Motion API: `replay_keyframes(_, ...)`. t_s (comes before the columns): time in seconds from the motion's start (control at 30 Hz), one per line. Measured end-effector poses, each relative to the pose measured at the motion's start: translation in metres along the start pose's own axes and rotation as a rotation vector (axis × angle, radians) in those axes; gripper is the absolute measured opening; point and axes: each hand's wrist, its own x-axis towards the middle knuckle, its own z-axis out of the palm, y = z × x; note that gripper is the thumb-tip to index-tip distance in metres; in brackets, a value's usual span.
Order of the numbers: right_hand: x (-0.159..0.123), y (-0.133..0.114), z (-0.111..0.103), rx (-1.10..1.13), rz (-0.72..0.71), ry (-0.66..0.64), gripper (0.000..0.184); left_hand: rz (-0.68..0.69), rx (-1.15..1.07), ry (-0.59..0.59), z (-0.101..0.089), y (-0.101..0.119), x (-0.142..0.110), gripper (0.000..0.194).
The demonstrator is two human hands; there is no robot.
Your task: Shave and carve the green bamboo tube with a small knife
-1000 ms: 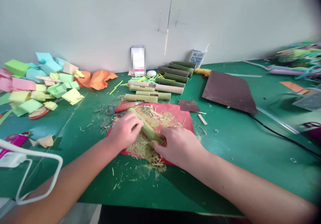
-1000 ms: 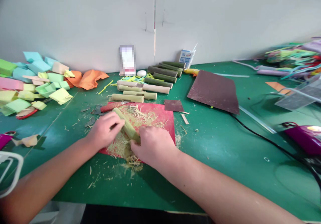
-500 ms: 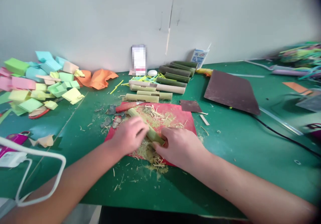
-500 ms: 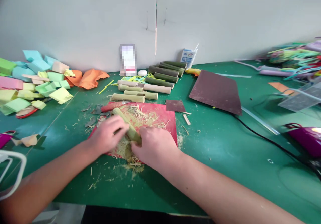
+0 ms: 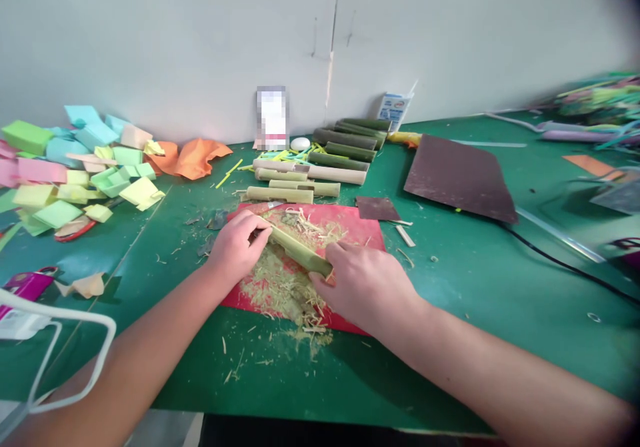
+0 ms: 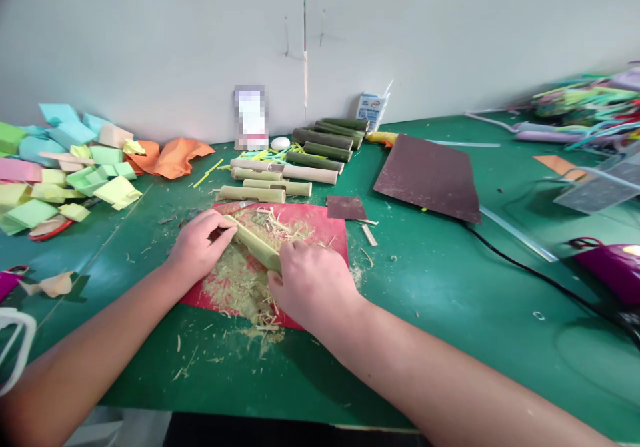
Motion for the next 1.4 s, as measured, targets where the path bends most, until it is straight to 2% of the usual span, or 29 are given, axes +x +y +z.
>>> replay_keyframes(0.2, 0.000, 0.001, -0.001, -0.031, -0.013, -0.026, 0.027, -0.051, 0.046, 0.067, 0.000, -0.015, 0.001, 0.007)
replay_keyframes(0.47, 0.001, 0.003, 0.003, -0.010, -0.025, -0.039, 0.026, -0.078, 0.010, 0.071, 0.001, -0.017, 0.000, 0.010)
replay_keyframes(0.63, 0.001, 0.000, 0.003, -0.007, -0.039, -0.024, 0.032, -0.072, -0.014, 0.070, 0.004, -0.018, 0.001, 0.011)
replay_keyframes(0.97, 0.000, 0.002, 0.000, -0.008, -0.045, 0.026, 0.025, -0.099, -0.001, 0.101, 0.001, -0.022, 0.004, 0.010)
replay_keyframes(1.13, 0.000, -0.002, 0.001, 0.000, -0.033, -0.042, 0.028, -0.037, -0.010, 0.062, 0.004, -0.005, 0.003, 0.014)
replay_keyframes(1.27, -0.002, -0.006, 0.001, 0.001, -0.038, -0.035, 0.027, 0.068, -0.082, -0.092, 0.006, 0.011, -0.003, 0.017)
replay_keyframes(1.33, -0.002, -0.007, 0.002, -0.002, -0.030, -0.026, 0.027, 0.073, -0.070, -0.081, 0.006, 0.011, -0.003, 0.017)
replay_keyframes(1.4, -0.002, -0.007, 0.003, -0.006, -0.023, -0.021, 0.027, 0.057, -0.021, -0.004, 0.005, 0.010, -0.003, 0.019)
